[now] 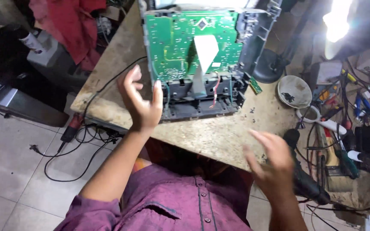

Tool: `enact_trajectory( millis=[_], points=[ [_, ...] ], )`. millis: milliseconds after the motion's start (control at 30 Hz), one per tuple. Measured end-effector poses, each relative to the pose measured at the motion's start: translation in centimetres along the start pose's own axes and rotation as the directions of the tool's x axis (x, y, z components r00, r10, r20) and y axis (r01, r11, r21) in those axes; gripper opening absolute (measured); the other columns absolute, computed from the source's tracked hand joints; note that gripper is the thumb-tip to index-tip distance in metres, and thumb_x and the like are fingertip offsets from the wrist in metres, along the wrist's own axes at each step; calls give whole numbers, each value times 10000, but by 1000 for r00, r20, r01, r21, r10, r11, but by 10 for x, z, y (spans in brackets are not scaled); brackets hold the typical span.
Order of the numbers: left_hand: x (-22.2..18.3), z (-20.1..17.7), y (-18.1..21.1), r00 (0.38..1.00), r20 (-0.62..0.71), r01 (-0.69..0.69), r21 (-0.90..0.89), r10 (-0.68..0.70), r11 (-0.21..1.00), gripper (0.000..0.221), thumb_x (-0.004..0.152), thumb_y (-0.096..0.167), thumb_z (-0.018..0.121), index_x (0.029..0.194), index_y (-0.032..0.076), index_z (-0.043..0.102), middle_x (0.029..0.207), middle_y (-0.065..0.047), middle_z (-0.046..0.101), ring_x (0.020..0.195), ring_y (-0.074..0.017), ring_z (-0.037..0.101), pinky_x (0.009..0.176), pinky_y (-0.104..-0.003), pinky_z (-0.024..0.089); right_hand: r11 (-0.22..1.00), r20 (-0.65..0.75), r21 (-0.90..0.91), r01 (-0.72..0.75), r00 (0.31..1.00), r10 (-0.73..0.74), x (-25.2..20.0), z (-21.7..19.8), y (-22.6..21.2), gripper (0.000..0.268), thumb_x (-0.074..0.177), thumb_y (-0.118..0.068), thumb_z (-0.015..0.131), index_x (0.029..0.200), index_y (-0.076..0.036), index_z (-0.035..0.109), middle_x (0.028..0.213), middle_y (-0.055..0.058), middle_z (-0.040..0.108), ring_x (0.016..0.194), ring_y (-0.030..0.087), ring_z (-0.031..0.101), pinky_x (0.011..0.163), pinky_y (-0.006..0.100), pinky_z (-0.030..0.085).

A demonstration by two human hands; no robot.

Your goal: Detaching the main circuit board and its plastic housing from an electronic device using a power drill and manual manipulation.

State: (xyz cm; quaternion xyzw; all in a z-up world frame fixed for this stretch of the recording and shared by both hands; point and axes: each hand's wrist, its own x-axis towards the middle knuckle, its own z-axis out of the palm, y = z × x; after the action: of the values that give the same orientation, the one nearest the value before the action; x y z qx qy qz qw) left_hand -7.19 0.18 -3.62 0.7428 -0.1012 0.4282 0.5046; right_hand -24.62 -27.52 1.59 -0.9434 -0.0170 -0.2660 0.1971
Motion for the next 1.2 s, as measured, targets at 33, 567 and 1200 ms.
enact_trajectory(
  millis=[33, 567, 1200],
  points=[
    [8, -1, -4, 1000, 14, -18, -10, 19, 1000, 506, 973, 132, 699, 1408, 42, 458, 1213, -154, 505, 1107, -285, 574, 854, -365, 490, 984, 15, 35, 177, 984, -177, 19, 15, -18, 385, 906, -122, 804, 1264, -43, 685, 1171, 139, 711, 1061, 298, 673, 975, 390, 517],
    [161, 5, 9, 653, 510, -750, 331, 560, 573, 157, 1099, 50, 748, 945, 25, 768, 1560, -127, 508, 1426, -407, 358, 1174, -647, 294, 897, 364, 292, -331, 906, 216, 159, 143, -86, 357, 1003, -235, 561, 1289, -36, 638, 1177, 136, 753, 527, 169, 760, 495, 282, 546],
    [150, 42, -16, 815, 426, -559, 396, 394, 728, 289, 1085, 212, 851, 1253, 31, 701, 1460, -172, 336, 1346, -429, 343, 1158, -601, 427, 798, 382, 392, -457, 870, 311, 168, 155, -80, 169, 991, -224, 613, 1065, -88, 679, 988, 53, 788, 493, 162, 750, 521, 249, 523]
  ],
)
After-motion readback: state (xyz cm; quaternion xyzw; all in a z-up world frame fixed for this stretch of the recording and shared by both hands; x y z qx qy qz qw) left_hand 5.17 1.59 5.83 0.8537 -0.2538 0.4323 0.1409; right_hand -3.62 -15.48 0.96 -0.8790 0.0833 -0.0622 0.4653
